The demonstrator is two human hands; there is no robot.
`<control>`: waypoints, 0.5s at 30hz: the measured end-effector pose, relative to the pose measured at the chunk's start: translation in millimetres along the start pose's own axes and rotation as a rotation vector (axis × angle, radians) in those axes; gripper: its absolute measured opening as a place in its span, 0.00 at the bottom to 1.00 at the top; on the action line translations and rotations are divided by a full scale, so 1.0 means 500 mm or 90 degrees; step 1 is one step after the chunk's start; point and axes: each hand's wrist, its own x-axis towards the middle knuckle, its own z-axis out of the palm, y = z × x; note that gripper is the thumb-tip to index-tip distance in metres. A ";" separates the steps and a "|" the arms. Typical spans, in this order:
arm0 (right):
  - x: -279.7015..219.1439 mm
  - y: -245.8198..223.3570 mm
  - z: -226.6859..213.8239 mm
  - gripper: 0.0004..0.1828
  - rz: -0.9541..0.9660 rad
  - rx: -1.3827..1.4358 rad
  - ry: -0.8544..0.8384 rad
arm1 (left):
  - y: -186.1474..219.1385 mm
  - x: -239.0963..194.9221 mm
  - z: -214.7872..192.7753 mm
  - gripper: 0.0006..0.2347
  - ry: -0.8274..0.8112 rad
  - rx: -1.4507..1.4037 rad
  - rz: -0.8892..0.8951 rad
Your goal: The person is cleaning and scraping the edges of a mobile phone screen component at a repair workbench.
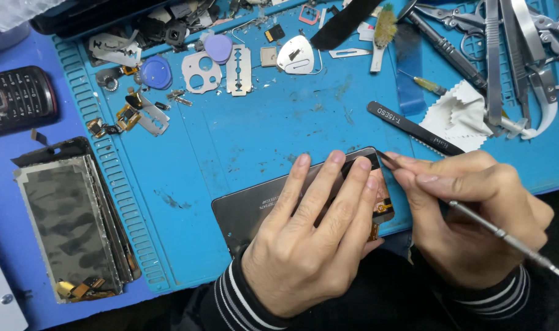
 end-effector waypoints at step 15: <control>-0.009 -0.002 -0.009 0.20 0.105 0.070 0.016 | 0.001 -0.003 0.001 0.20 -0.007 0.006 0.004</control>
